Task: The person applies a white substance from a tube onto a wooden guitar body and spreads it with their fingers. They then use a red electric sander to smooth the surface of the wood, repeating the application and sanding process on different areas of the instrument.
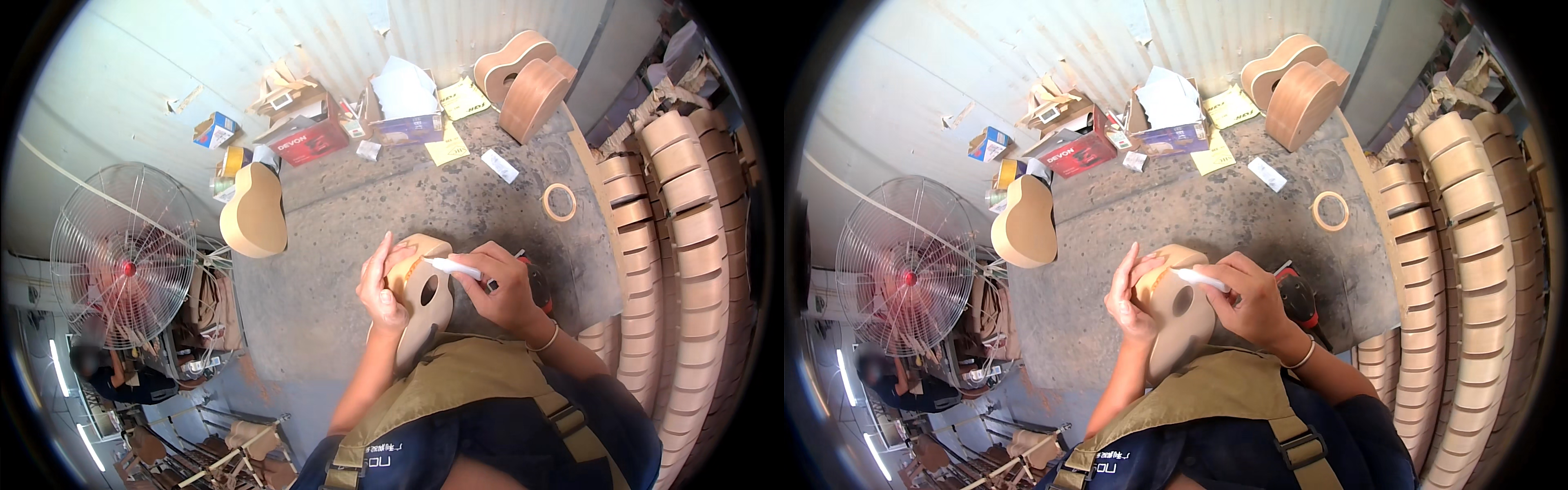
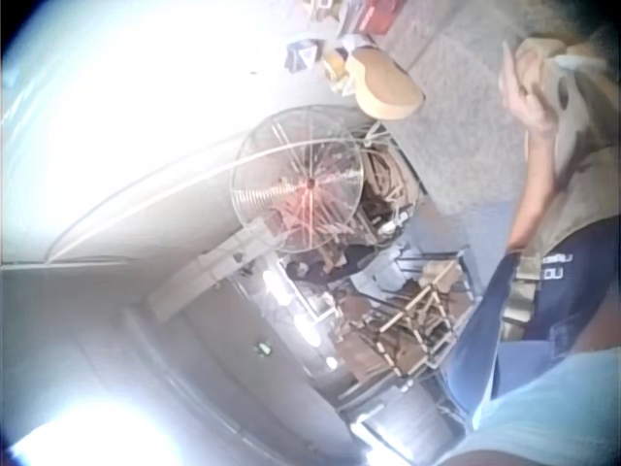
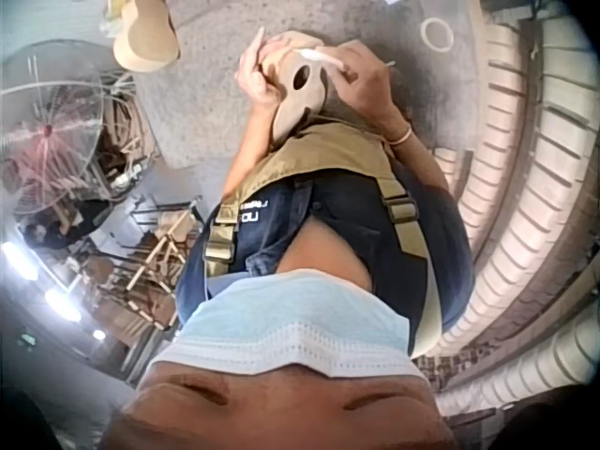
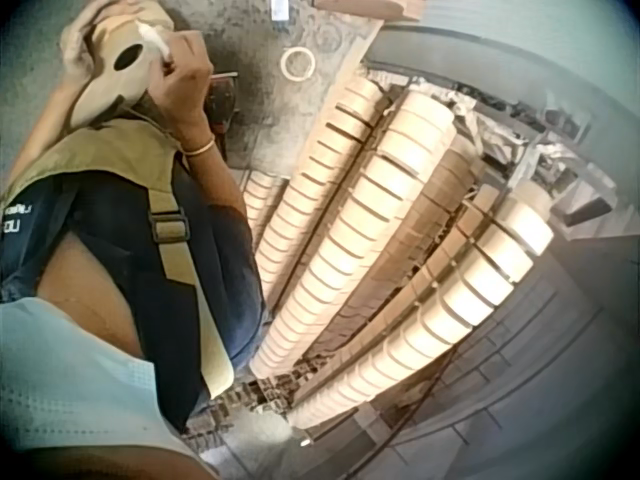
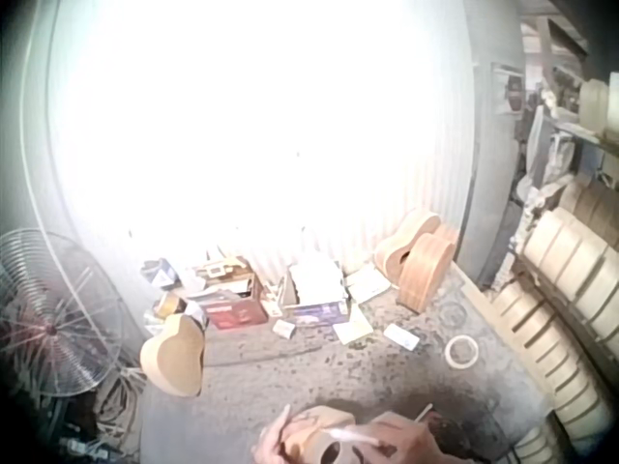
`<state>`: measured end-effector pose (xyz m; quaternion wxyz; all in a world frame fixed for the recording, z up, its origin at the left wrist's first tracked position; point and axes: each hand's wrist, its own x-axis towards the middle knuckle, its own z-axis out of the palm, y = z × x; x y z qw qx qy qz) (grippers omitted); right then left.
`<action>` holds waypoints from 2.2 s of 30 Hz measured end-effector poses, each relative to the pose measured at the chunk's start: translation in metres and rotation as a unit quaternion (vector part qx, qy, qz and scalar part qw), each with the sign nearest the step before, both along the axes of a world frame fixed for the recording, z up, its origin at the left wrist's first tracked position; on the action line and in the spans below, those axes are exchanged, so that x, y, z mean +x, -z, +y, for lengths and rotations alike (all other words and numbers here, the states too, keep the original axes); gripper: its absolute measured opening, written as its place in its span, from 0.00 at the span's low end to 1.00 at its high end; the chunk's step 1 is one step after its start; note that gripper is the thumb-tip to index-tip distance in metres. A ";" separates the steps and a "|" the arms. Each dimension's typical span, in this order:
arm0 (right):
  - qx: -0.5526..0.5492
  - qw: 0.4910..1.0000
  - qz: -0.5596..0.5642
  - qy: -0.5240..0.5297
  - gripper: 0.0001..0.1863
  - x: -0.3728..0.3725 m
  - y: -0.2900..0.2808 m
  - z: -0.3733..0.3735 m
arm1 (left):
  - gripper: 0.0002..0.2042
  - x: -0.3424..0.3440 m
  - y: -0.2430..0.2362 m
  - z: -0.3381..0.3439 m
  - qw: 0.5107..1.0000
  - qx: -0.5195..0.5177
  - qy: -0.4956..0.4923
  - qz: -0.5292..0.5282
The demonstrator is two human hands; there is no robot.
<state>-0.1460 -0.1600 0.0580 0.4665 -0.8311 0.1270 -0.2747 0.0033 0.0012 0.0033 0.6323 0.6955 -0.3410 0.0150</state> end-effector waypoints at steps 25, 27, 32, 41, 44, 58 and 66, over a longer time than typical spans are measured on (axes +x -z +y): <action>0.226 0.973 -0.029 -0.026 0.08 -0.001 0.022 0.026 | 0.51 -0.007 -0.004 0.040 0.996 -0.063 -0.027 0.062; 0.196 0.980 -0.024 -0.040 0.07 -0.001 0.021 0.029 | 0.51 -0.008 -0.003 0.042 0.995 -0.066 -0.029 0.062; 0.213 0.976 -0.010 -0.053 0.07 0.000 0.023 0.033 | 0.50 -0.010 -0.002 0.047 0.995 -0.061 -0.025 0.070; 0.365 0.929 -0.064 -0.002 0.14 0.008 0.079 -0.049 | 0.51 -0.011 0.001 0.045 0.993 -0.050 -0.059 0.085; 0.262 0.965 -0.001 0.030 0.15 0.008 0.111 -0.090 | 0.41 -0.012 0.002 0.042 0.993 -0.067 -0.051 0.077; 0.064 0.993 0.098 0.007 0.15 0.048 0.213 -0.160 | 0.50 -0.012 -0.003 0.021 0.995 0.003 -0.065 0.077; 0.029 0.995 0.095 -0.005 0.17 0.034 0.197 -0.168 | 0.46 -0.015 -0.009 0.012 0.996 0.035 -0.057 0.053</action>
